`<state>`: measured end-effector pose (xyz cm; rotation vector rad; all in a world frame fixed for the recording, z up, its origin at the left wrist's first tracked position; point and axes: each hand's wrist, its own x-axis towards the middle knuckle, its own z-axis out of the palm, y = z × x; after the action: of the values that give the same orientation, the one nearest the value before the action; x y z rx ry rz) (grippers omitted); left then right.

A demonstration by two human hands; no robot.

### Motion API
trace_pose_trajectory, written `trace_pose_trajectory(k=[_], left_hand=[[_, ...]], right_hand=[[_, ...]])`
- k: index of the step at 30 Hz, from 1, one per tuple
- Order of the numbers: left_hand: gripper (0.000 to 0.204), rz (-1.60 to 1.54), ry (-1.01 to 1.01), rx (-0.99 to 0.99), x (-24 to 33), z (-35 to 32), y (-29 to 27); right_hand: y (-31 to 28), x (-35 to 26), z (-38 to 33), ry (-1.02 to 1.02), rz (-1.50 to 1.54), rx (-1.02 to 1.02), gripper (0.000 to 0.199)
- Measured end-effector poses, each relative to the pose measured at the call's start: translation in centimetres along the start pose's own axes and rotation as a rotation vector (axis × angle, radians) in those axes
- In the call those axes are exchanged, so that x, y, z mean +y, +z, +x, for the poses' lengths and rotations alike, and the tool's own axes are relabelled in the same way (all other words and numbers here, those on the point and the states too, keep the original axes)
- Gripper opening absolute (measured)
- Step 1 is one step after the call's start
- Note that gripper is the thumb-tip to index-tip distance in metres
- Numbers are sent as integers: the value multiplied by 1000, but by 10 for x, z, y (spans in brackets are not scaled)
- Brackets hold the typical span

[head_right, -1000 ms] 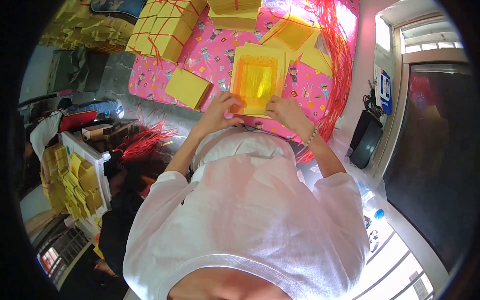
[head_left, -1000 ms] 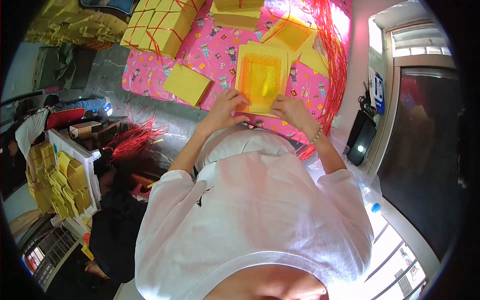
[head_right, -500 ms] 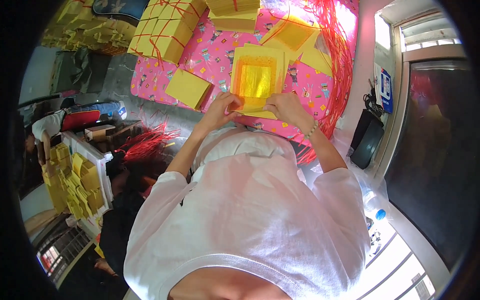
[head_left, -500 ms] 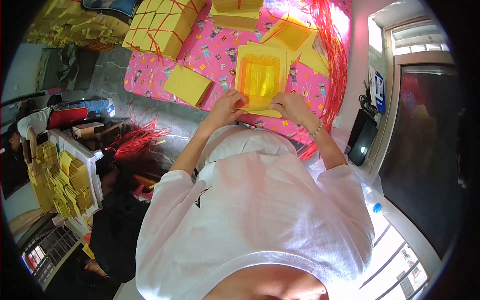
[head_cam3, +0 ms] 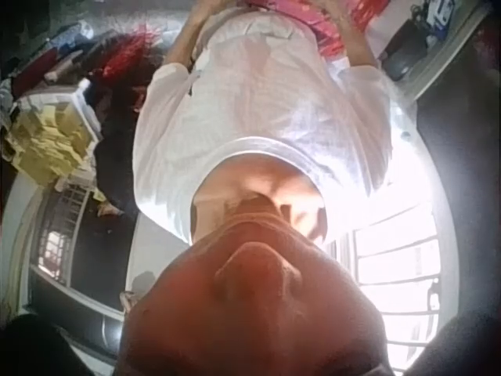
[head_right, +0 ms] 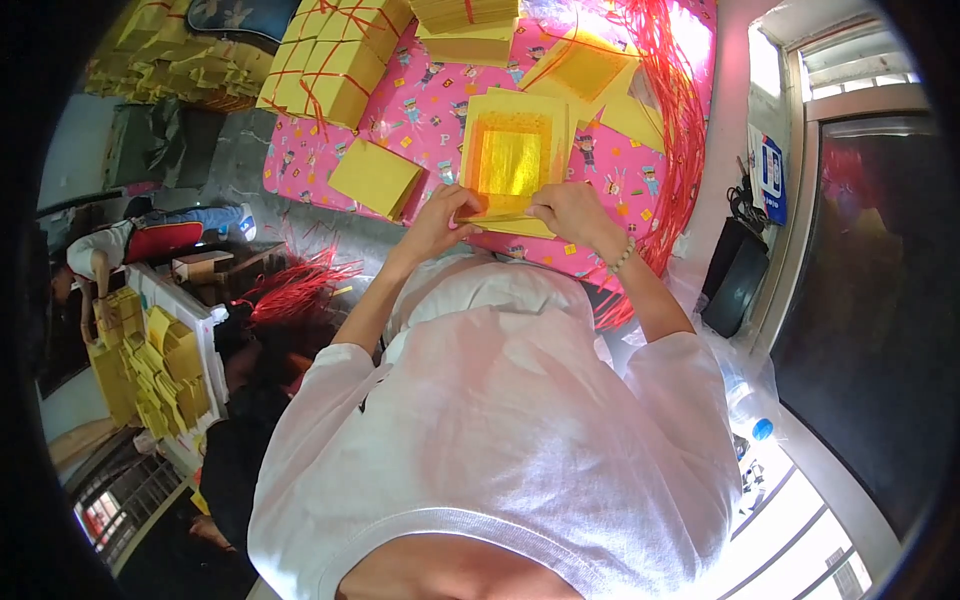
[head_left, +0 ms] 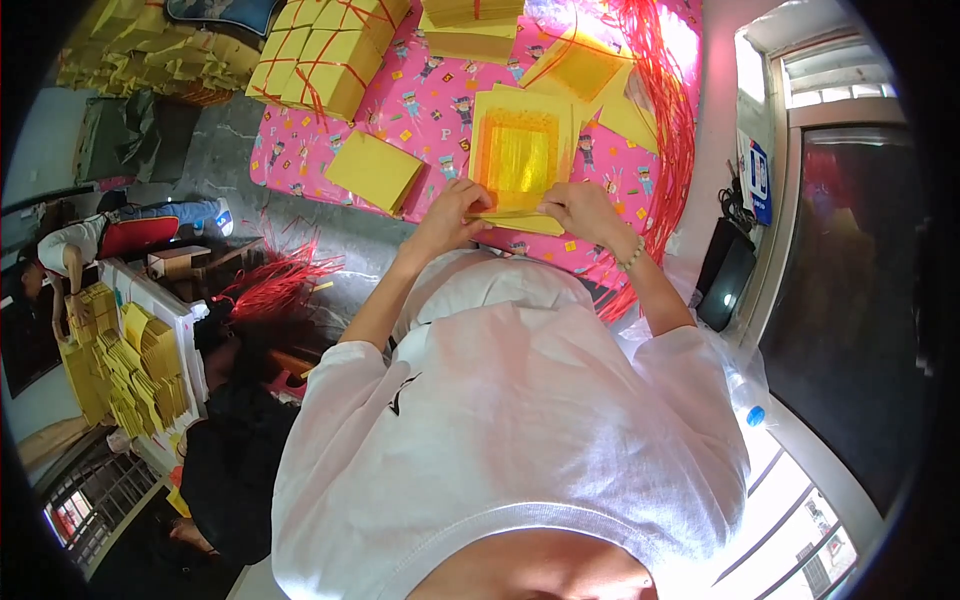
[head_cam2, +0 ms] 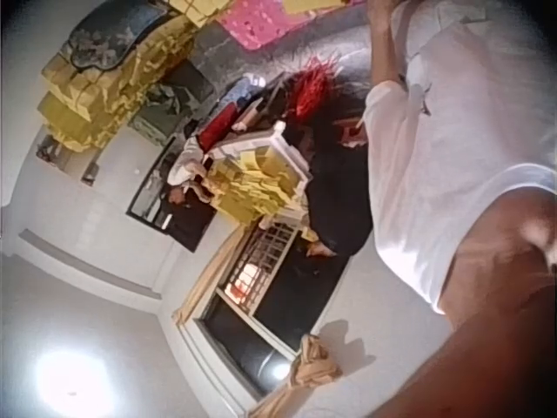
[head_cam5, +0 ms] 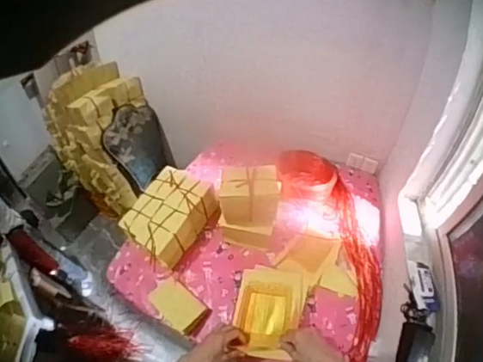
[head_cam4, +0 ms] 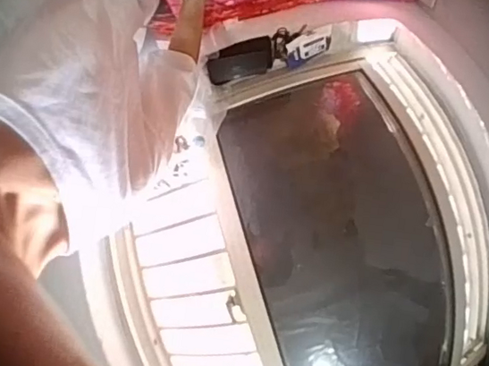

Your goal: Stacking and organizing yellow paper bundles tied with red ribbons.

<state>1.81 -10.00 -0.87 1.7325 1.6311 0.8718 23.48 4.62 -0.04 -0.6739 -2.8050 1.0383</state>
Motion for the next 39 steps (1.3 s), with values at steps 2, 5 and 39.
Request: trace_pose_trajectory(k=[2,5,39], left_hand=[[35,-13,-12,0,-1,0,1],[36,-6,-13,-2,-3,-1,2],[28,237,-113,84,58,49,-42]], right_hand=[[0,0,0,8,-16,-10,23],[-1,-1,1,34,-11,-28,22],[-9,5,10,407,702,543,65]])
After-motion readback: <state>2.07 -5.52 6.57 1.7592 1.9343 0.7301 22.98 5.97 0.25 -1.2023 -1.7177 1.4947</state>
